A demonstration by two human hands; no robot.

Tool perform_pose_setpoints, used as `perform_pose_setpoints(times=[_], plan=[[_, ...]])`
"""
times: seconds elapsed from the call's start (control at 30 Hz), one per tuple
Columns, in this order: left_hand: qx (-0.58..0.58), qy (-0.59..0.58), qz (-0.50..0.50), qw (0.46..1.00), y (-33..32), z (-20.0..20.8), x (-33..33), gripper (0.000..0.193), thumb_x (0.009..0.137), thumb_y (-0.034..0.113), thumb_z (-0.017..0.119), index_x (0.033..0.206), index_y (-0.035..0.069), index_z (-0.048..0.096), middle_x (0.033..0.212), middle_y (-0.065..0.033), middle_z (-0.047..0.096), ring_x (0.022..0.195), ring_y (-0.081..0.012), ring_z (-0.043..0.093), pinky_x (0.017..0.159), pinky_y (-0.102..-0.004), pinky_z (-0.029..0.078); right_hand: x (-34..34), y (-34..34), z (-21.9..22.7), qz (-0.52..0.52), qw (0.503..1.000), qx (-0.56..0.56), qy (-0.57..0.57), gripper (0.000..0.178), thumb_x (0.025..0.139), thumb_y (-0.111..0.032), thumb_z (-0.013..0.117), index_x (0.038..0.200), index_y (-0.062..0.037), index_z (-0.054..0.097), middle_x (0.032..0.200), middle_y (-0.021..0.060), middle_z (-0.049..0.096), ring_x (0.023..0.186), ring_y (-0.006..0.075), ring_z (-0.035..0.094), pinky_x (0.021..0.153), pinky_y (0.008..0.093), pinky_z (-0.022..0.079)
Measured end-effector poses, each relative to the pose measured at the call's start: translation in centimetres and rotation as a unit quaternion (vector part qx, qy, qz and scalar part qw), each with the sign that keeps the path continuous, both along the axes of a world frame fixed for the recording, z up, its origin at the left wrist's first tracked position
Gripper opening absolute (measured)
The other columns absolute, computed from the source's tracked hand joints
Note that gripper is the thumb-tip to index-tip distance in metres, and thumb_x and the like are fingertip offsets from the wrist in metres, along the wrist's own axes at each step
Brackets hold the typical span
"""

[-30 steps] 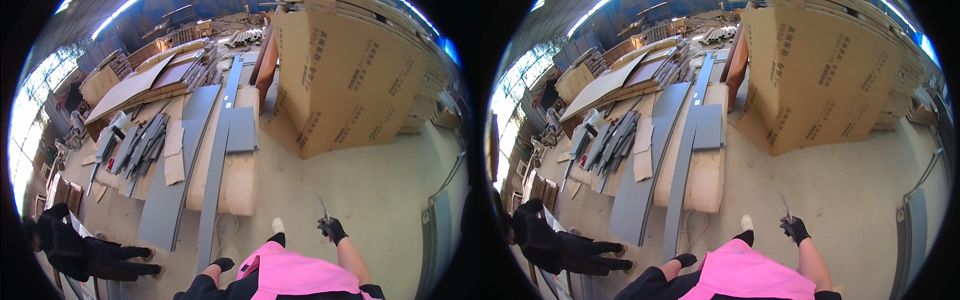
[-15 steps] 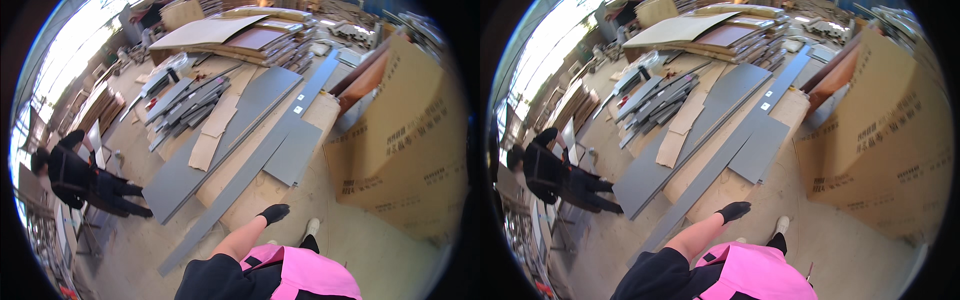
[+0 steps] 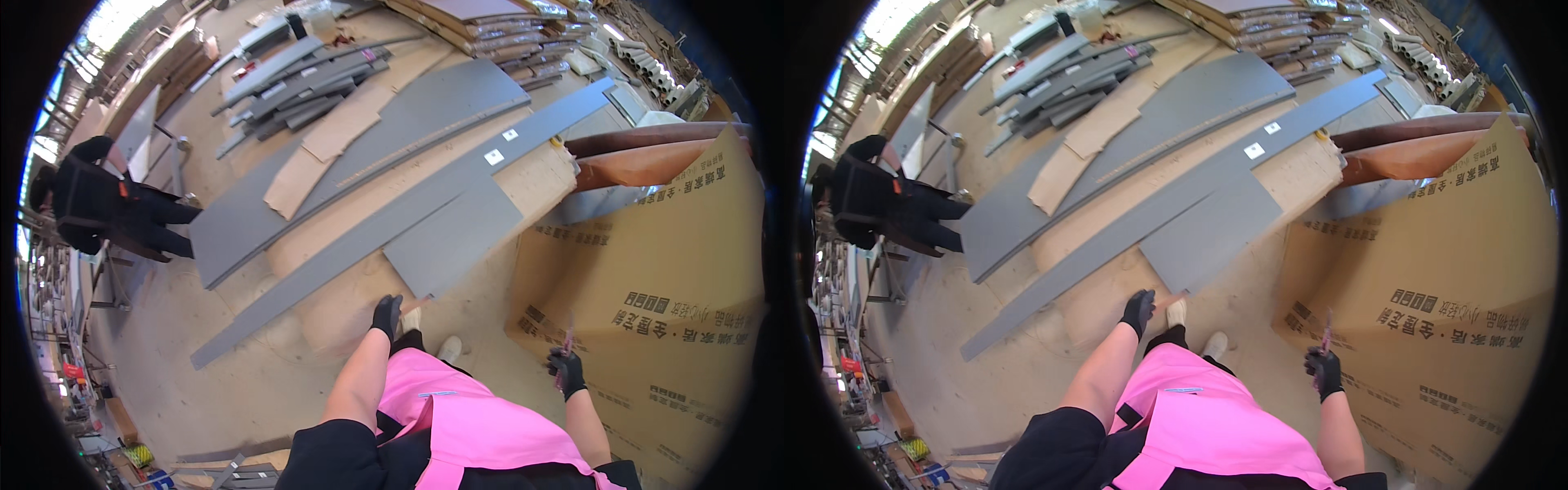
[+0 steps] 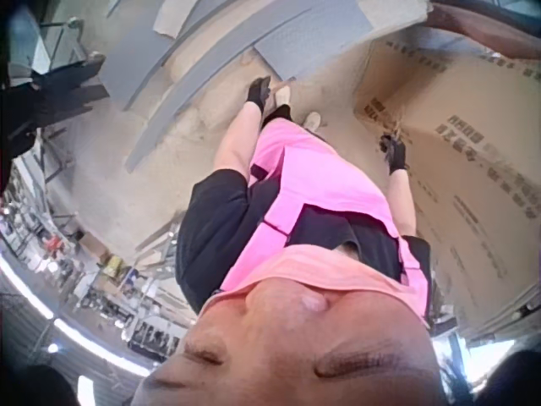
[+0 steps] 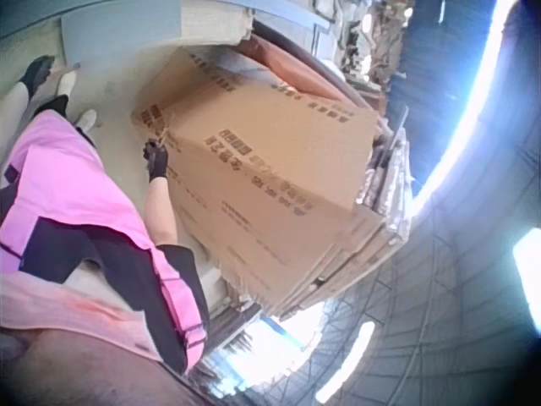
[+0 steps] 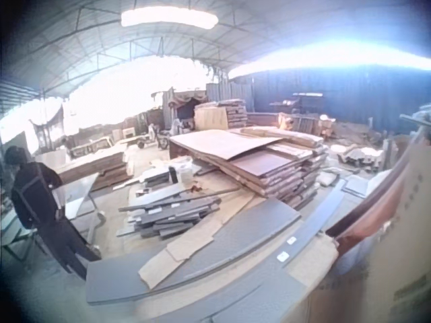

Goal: The person picks up metal strips and places them on a large board. They use a utility knife to cut the strips and a spray bottle to clean them. The person then aligns the strips on the board and secures them in place.

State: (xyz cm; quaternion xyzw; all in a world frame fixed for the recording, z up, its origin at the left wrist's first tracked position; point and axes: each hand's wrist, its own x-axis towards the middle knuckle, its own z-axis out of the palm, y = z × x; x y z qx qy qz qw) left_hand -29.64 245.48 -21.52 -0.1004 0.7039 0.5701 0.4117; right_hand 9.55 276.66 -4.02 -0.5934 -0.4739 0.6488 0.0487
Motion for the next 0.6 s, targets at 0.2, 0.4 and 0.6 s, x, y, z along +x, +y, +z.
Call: perform_pose_setpoints(times=[0.2, 0.4, 0.6], plan=[[-0.001, 0.032, 0.157, 0.987, 7.9, -3.7, -0.2, 0.031, 0.091, 0.031, 0.063, 0.109, 0.005, 0.067, 0.089, -0.0082, 0.063, 0.074, -0.0196, 0.057, 0.067, -0.0336, 0.047, 0.9, -2.2, -0.5, 0.015, 0.995, -0.077, -0.068, 0.020, 0.083, -0.004, 0.067, 0.104, -0.0053, 0.065, 0.088, 0.0044, 0.066, 0.072, 0.0141, 0.063, 0.062, 0.0283, 0.050], [0.065, -0.142, 0.128, 0.979, 8.1, -1.1, -2.9, 0.043, 0.089, 0.026, 0.069, 0.123, 0.002, 0.060, 0.121, -0.0130, 0.064, 0.108, -0.0272, 0.063, 0.092, -0.0369, 0.052, 3.3, -4.2, -0.4, 0.011, 0.976, -0.123, -0.181, 0.021, 0.082, 0.003, 0.064, 0.102, -0.0056, 0.066, 0.084, 0.0053, 0.065, 0.069, 0.0156, 0.063, 0.059, 0.0282, 0.051], [0.199, -0.278, 0.041, 0.939, 5.8, 6.6, -8.3, 0.054, 0.091, 0.029, 0.067, 0.135, 0.006, 0.049, 0.128, -0.0106, 0.059, 0.120, -0.0254, 0.055, 0.104, -0.0375, 0.043, -1.1, -1.9, -4.0, 0.017, 0.985, -0.088, -0.150, 0.020, 0.081, -0.003, 0.066, 0.101, -0.0058, 0.065, 0.083, 0.0049, 0.066, 0.069, 0.0144, 0.064, 0.060, 0.0287, 0.052]])
